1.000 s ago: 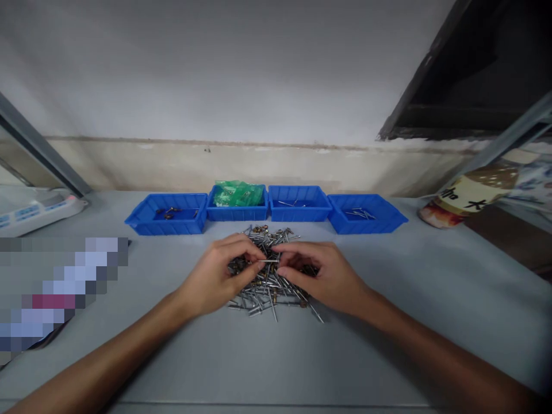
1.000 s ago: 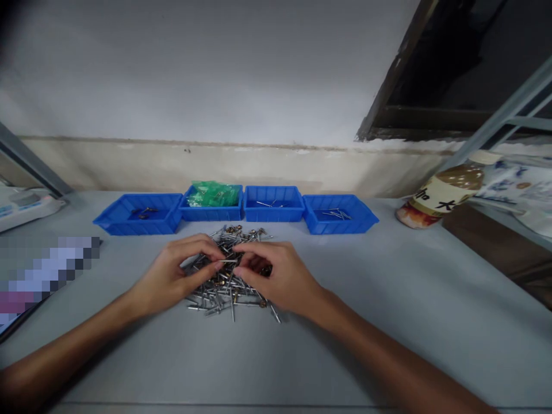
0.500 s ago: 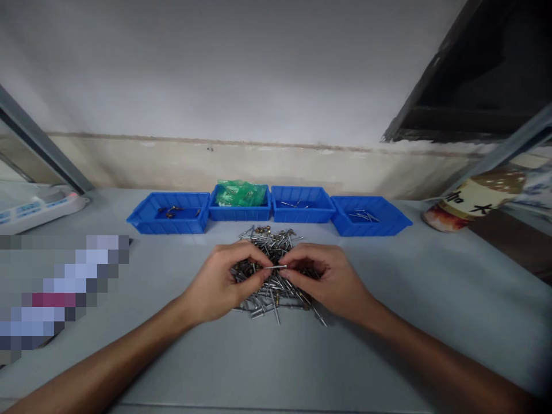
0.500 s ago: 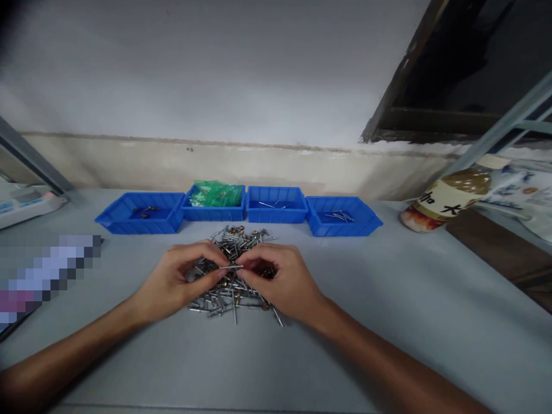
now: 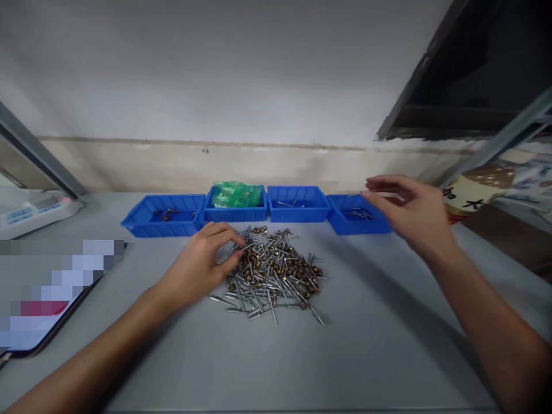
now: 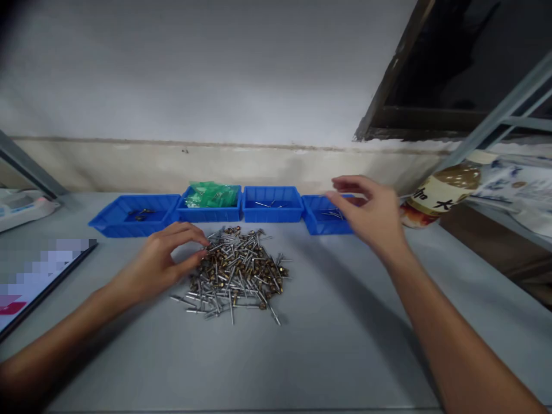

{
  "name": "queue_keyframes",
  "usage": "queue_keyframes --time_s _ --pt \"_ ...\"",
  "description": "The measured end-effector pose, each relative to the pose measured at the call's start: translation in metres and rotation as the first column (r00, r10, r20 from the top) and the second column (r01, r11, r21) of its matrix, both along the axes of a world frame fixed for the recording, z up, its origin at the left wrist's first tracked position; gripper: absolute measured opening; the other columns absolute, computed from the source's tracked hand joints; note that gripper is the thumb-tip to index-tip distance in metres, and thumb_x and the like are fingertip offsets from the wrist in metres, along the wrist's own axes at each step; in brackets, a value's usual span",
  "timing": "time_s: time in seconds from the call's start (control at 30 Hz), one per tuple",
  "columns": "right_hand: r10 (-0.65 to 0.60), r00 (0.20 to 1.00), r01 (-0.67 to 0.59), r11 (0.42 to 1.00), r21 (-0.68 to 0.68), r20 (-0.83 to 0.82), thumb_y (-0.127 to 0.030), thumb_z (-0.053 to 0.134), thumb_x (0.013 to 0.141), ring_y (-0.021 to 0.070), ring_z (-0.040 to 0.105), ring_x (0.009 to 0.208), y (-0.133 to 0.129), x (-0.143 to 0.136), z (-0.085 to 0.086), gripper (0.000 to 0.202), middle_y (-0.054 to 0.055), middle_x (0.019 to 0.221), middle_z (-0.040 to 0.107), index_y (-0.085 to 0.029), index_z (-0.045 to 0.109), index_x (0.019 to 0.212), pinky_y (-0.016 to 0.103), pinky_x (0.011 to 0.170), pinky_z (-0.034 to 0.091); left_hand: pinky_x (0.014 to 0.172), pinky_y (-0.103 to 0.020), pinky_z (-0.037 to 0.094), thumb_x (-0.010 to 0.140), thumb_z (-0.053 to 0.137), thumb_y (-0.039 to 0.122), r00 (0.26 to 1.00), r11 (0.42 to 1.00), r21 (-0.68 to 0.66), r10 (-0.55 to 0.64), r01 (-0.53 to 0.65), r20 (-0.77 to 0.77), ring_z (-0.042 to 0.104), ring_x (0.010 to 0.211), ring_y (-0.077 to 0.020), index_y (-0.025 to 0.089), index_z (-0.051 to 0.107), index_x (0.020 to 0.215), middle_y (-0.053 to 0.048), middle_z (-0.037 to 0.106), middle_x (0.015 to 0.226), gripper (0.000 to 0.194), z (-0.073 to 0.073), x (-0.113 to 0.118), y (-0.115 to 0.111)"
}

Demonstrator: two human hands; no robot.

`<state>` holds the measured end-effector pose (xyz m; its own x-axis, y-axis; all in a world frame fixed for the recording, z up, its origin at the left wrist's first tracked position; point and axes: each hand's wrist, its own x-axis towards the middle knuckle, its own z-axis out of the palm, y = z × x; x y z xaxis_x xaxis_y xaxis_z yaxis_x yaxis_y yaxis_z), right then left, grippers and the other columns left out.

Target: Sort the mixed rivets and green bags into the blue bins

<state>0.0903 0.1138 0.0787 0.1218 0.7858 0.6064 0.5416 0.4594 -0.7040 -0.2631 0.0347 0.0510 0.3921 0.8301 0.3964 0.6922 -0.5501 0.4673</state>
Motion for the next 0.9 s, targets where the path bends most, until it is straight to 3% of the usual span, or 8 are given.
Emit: queue_keyframes --time_s 0.13,0.27,0.33,0.47,0.57,0.63,0.7,0.9 --pt "-0.144 0.989 0.144 0.989 -0.016 -0.008 -0.035 0.073 0.075 0.0220 0.066 0.081 0.020 0.043 -0.005 0.017 0.009 0.090 0.072 -0.024 0.074 0.088 0.036 0.073 0.051 0.090 -0.042 0.045 0.089 0.054 0.024 0.994 0.998 -0.041 0.041 -0.045 -0.106 0.058 0.097 -0.0238 0.020 0.064 0.094 -0.005 0.065 0.097 0.012 -0.008 -0.005 0.006" --pt "-0.135 0.988 0.134 0.991 0.019 0.080 -0.031 0.070 0.078 0.0225 0.066 0.078 0.017 0.034 -0.013 0.008 0.005 0.082 0.071 -0.024 0.072 0.082 0.036 0.070 0.050 0.091 -0.043 0.046 0.087 0.053 0.022 0.989 0.996 -0.083 0.021 -0.033 -0.147 0.057 0.101 -0.0254 0.020 0.064 0.100 -0.007 0.063 0.102 0.017 -0.014 -0.006 0.007" --pt "-0.102 0.988 0.095 0.993 0.069 0.119 -0.027 0.070 0.079 0.0214 0.066 0.076 0.007 0.011 -0.015 0.006 0.005 0.082 0.071 -0.022 0.071 0.081 0.035 0.069 0.051 0.090 -0.042 0.046 0.087 0.052 0.022 0.990 0.995 -0.098 0.006 -0.020 -0.139 0.057 0.101 -0.0246 0.019 0.064 0.100 -0.007 0.063 0.102 0.018 -0.016 -0.005 0.007" --pt "0.112 0.928 -0.171 0.976 0.139 0.356 -0.021 0.063 0.084 0.0201 0.063 0.080 -0.025 -0.046 -0.022 0.006 0.004 0.083 0.070 -0.022 0.069 0.081 0.038 0.077 0.050 0.087 -0.040 0.047 0.088 0.052 0.021 0.992 0.993 -0.116 -0.013 -0.002 -0.124 0.058 0.096 -0.0228 0.019 0.064 0.097 -0.006 0.063 0.099 0.016 -0.015 -0.004 0.007" --pt "0.401 0.784 -0.458 0.889 0.005 0.474 -0.018 0.060 0.087 0.0191 0.062 0.083 -0.047 -0.078 -0.031 0.010 0.004 0.085 0.069 -0.022 0.069 0.088 0.036 0.076 0.050 0.081 -0.036 0.048 0.086 0.054 0.019 0.996 0.991 -0.131 -0.005 -0.007 -0.091 0.060 0.090 -0.0207 0.020 0.064 0.096 -0.004 0.065 0.096 0.014 -0.014 -0.003 0.007" --pt "0.526 0.687 -0.565 0.821 -0.088 0.500 -0.016 0.059 0.087 0.0186 0.061 0.085 -0.054 -0.088 -0.036 0.013 0.004 0.088 0.069 -0.022 0.070 0.091 0.036 0.077 0.050 0.078 -0.033 0.049 0.085 0.054 0.018 0.998 0.990 -0.137 0.004 -0.013 -0.069 0.061 0.085 -0.0192 0.021 0.065 0.095 -0.004 0.066 0.094 0.014 -0.015 -0.003 0.007" --pt "0.552 0.667 -0.576 0.808 -0.123 0.501 -0.015 0.059 0.087 0.0186 0.061 0.087 -0.054 -0.088 -0.040 0.014 0.004 0.089 0.069 -0.023 0.070 0.091 0.036 0.078 0.049 0.074 -0.032 0.049 0.086 0.054 0.017 0.998 0.989 -0.146 -0.009 0.000 -0.061 0.061 0.082 -0.0182 0.020 0.065 0.094 -0.004 0.066 0.092 0.014 -0.015 -0.004 0.008" --pt "0.445 0.764 -0.475 0.878 -0.059 0.466 -0.017 0.059 0.087 0.0187 0.061 0.081 -0.041 -0.072 -0.035 0.012 0.003 0.085 0.070 -0.023 0.069 0.089 0.036 0.074 0.049 0.070 -0.030 0.048 0.086 0.055 0.014 0.998 0.991 -0.128 -0.050 0.044 -0.049 0.061 0.078 -0.0166 0.019 0.066 0.089 -0.003 0.067 0.087 0.013 -0.017 -0.005 0.009"
